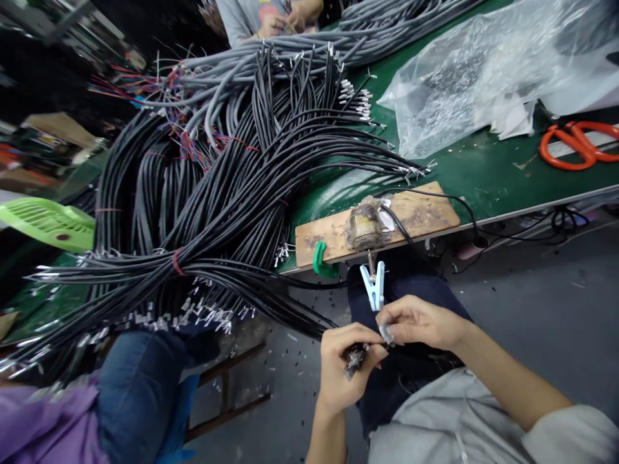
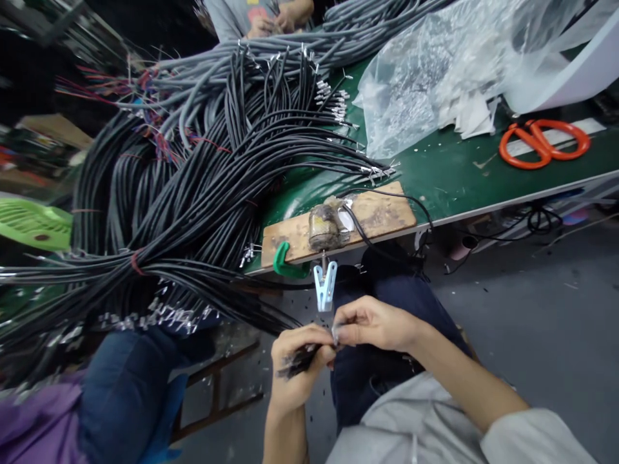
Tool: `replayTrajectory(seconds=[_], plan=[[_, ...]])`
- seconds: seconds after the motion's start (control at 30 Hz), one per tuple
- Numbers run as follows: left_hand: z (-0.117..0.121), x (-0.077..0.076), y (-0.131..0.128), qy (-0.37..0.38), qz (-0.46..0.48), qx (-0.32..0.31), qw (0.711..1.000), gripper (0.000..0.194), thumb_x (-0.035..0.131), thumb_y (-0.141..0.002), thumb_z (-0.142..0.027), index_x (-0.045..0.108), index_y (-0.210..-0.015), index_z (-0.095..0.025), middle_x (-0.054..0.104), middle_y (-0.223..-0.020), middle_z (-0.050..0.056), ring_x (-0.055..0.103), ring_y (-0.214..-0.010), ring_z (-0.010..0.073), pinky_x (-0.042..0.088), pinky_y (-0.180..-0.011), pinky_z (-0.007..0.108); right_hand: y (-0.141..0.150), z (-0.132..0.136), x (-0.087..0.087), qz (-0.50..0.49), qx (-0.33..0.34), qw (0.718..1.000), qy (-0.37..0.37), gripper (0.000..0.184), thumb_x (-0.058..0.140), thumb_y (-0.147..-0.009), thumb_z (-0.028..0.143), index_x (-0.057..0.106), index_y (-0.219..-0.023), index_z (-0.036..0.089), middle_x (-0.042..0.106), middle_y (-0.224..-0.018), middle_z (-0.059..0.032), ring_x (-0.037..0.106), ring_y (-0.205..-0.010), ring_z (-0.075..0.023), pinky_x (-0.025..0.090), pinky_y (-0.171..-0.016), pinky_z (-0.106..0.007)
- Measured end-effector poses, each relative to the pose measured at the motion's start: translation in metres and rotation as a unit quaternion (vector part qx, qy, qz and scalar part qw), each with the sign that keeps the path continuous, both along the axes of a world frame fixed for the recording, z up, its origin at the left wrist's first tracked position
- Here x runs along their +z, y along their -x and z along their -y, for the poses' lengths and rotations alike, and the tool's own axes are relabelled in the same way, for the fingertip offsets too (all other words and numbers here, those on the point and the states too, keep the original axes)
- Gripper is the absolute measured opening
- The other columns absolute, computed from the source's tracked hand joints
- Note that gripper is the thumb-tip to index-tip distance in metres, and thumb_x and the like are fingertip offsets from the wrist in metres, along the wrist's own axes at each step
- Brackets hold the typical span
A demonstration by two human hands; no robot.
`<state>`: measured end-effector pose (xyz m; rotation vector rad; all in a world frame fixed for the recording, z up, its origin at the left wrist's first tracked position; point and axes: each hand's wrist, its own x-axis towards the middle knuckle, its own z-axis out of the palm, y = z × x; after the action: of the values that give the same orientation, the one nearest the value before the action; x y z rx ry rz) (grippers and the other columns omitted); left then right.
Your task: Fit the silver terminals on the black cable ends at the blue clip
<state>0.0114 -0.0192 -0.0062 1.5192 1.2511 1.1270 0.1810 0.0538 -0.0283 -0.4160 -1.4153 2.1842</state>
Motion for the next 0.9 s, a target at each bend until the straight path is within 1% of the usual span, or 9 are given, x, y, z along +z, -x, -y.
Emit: replayTrajectory(seconds=[0.1, 0.2, 0.3, 0.4, 0.57, 0.63, 0.73, 0.8, 0.9], plan=[[-0.005, 0.000, -0.006, -0.027, 0.002, 0.044, 0.999, 0.008, 0.073, -0.077, -0.021, 0.070, -0.072, -0.017, 0.065, -0.062, 0.002, 0.059, -0.054, 0.0125, 0.043, -0.053, 0.022, -0.007, -0.017, 0.003, 0.062, 0.045, 0.997, 0.019, 0.042, 0.066, -0.079, 0.053, 0.059, -0.067, 0.013, 0.049, -0.058, 0.0039, 0.040, -0.052, -0.0072, 0.030, -0.050, -0.021], [-0.006, -0.001, -0.012, -0.040, 0.026, 0.085, 0.995, 0.009, 0.075, -0.076, -0.022, 0.068, -0.072, -0.017, 0.064, -0.063, 0.001, 0.058, -0.057, 0.0120, 0.043, -0.055, 0.022, -0.007, -0.033, 0.007, 0.085, -0.039, 0.995, 0.029, 0.043, 0.071, -0.075, 0.053, 0.060, -0.064, 0.013, 0.051, -0.056, 0.0037, 0.040, -0.052, -0.0077, 0.030, -0.051, -0.022], [-0.006, -0.002, -0.014, -0.059, 0.066, 0.101, 0.991, 0.011, 0.076, -0.076, -0.024, 0.067, -0.074, -0.018, 0.063, -0.066, 0.000, 0.057, -0.059, 0.0115, 0.043, -0.056, 0.021, 0.002, -0.040, 0.013, 0.036, -0.139, 0.988, 0.056, 0.047, 0.062, -0.080, 0.059, 0.063, -0.069, 0.013, 0.054, -0.062, 0.0016, 0.043, -0.057, -0.0090, 0.034, -0.056, -0.024], [-0.007, -0.006, -0.014, -0.079, 0.099, 0.117, 0.985, 0.010, 0.076, -0.076, -0.024, 0.067, -0.076, -0.019, 0.062, -0.068, 0.000, 0.057, -0.061, 0.0117, 0.044, -0.058, 0.021, 0.016, -0.038, 0.019, -0.014, -0.147, 0.986, 0.082, 0.047, 0.061, -0.081, 0.060, 0.066, -0.077, 0.013, 0.055, -0.065, 0.0006, 0.045, -0.060, -0.0098, 0.037, -0.058, -0.024], [-0.017, -0.012, -0.014, -0.071, 0.096, 0.123, 0.985, 0.008, 0.075, -0.077, -0.019, 0.067, -0.077, -0.018, 0.062, -0.069, 0.000, 0.058, -0.062, 0.0115, 0.044, -0.058, 0.021, 0.033, -0.030, 0.021, -0.072, -0.201, 0.963, 0.164, 0.038, 0.072, -0.077, 0.050, 0.067, -0.071, 0.013, 0.056, -0.066, 0.0001, 0.048, -0.060, -0.0095, 0.039, -0.057, -0.022], [-0.020, -0.011, -0.015, -0.056, 0.090, 0.111, 0.988, 0.007, 0.074, -0.077, -0.019, 0.067, -0.077, -0.018, 0.062, -0.069, 0.000, 0.057, -0.060, 0.0110, 0.044, -0.056, 0.021, 0.036, -0.028, 0.019, -0.087, -0.207, 0.957, 0.182, 0.037, 0.073, -0.076, 0.049, 0.066, -0.069, 0.013, 0.055, -0.063, 0.0004, 0.047, -0.058, -0.0088, 0.038, -0.055, -0.021], [-0.021, -0.008, -0.014, -0.028, 0.087, 0.096, 0.991, 0.005, 0.071, -0.080, -0.020, 0.067, -0.077, -0.018, 0.061, -0.068, -0.001, 0.055, -0.055, 0.0098, 0.042, -0.052, 0.020, 0.035, -0.026, 0.013, -0.107, -0.176, 0.954, 0.218, 0.044, 0.068, -0.078, 0.055, 0.067, -0.068, 0.012, 0.056, -0.062, -0.0013, 0.048, -0.058, -0.0101, 0.038, -0.055, -0.023], [-0.019, -0.008, -0.011, -0.016, 0.086, 0.085, 0.993, 0.004, 0.070, -0.081, -0.020, 0.067, -0.078, -0.018, 0.061, -0.068, 0.000, 0.055, -0.054, 0.0095, 0.042, -0.051, 0.020, 0.032, -0.025, 0.005, -0.111, -0.166, 0.949, 0.244, 0.047, 0.063, -0.080, 0.058, 0.068, -0.071, 0.012, 0.058, -0.064, -0.0033, 0.049, -0.060, -0.0116, 0.038, -0.056, -0.025], [-0.015, -0.010, -0.007, -0.025, 0.098, 0.062, 0.993, 0.004, 0.069, -0.082, -0.020, 0.068, -0.079, -0.018, 0.063, -0.067, 0.001, 0.057, -0.053, 0.0100, 0.043, -0.050, 0.020, 0.023, -0.023, -0.014, -0.091, -0.195, 0.946, 0.242, 0.046, 0.060, -0.083, 0.058, 0.069, -0.076, 0.013, 0.060, -0.067, -0.0040, 0.049, -0.062, -0.0118, 0.035, -0.055, -0.024]])
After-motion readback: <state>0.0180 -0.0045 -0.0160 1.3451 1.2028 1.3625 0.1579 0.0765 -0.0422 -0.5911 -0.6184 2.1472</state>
